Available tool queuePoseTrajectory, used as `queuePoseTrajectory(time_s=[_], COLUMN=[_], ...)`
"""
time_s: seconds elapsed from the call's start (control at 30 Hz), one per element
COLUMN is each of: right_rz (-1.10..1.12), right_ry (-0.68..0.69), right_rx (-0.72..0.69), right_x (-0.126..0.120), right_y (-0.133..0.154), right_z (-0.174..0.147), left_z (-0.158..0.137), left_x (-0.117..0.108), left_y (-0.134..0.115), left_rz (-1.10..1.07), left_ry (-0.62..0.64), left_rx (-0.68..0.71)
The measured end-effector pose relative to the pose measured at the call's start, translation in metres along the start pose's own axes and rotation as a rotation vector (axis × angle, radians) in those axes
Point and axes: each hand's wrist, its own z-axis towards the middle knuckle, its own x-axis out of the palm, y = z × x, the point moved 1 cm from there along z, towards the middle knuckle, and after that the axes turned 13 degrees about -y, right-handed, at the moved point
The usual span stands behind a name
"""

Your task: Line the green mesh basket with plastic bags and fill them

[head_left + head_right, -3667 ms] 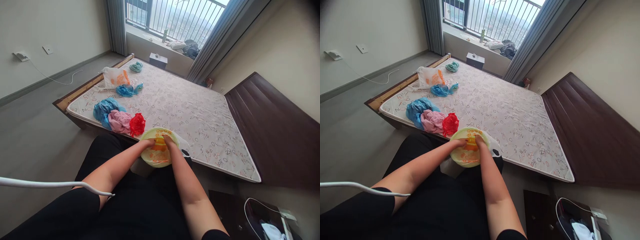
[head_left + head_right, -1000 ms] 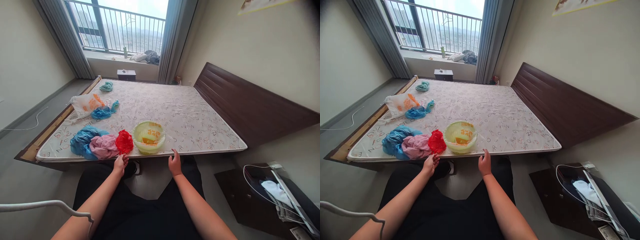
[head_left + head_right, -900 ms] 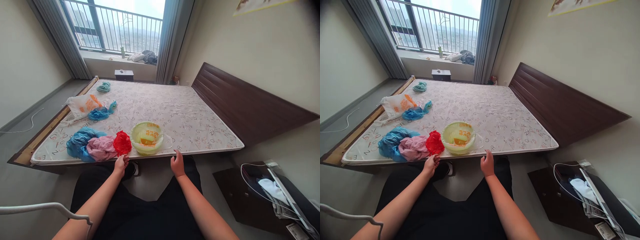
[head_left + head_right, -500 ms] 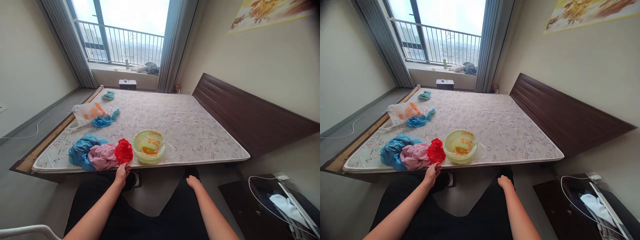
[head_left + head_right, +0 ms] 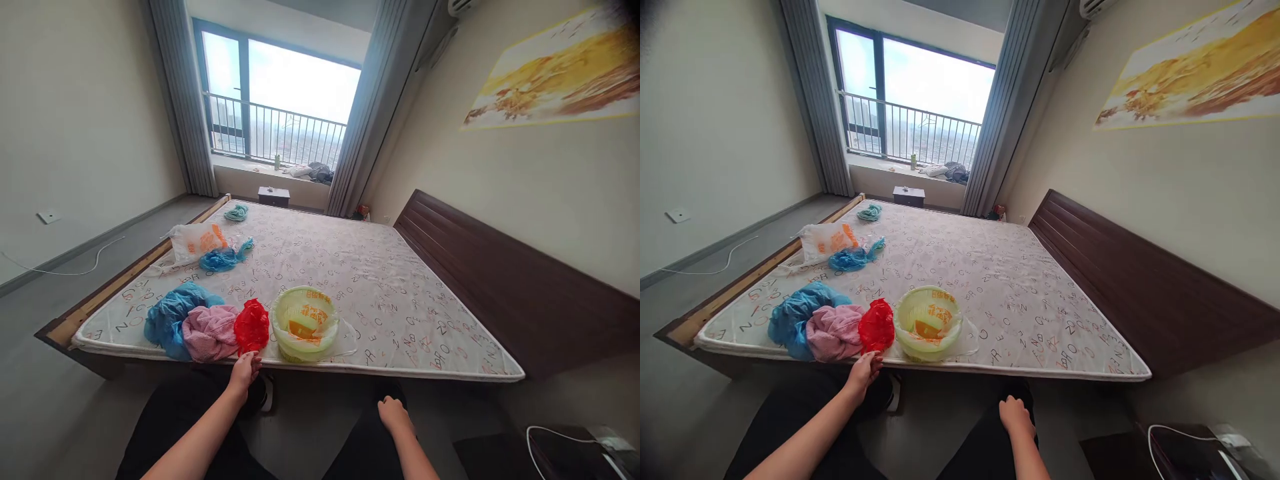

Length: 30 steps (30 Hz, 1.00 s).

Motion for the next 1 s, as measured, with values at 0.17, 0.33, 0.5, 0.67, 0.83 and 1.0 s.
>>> queuePoseTrajectory(time_s=[0.17, 0.33, 0.5, 0.67, 0.83, 1.0], right_rz=[-0.01, 0.02, 0.025, 0.043, 0.058, 0.05], right_ry=[-0.021, -0.038, -0.05, 0.02, 0.022, -0.118], right_rx=[0.112, 0.138, 0.12, 0.106, 0.126, 0.139], right_x=[0.004, 0.006, 0.014, 0.024, 0.022, 0.024], right_y=[-0.009, -0.016, -0.02, -0.022, -0.025, -0.031], right_z=[0.004, 0.006, 0.014, 0.022, 0.018, 0.014], left_z=[0.001, 0.003, 0.007, 0.011, 0.007, -0.001], left_x=[0.003, 0.006, 0.005, 0.005, 0.008, 0.008], left_y=[0.004, 0.005, 0.008, 0.014, 0.013, 0.005], left_rz=[0.037, 0.079, 0.089, 0.098, 0.116, 0.134], left_ry=[0.021, 0.025, 0.013, 0.021, 0.034, 0.025], left_rx=[-0.007, -0.018, -0.002, 0.006, 0.002, 0.014])
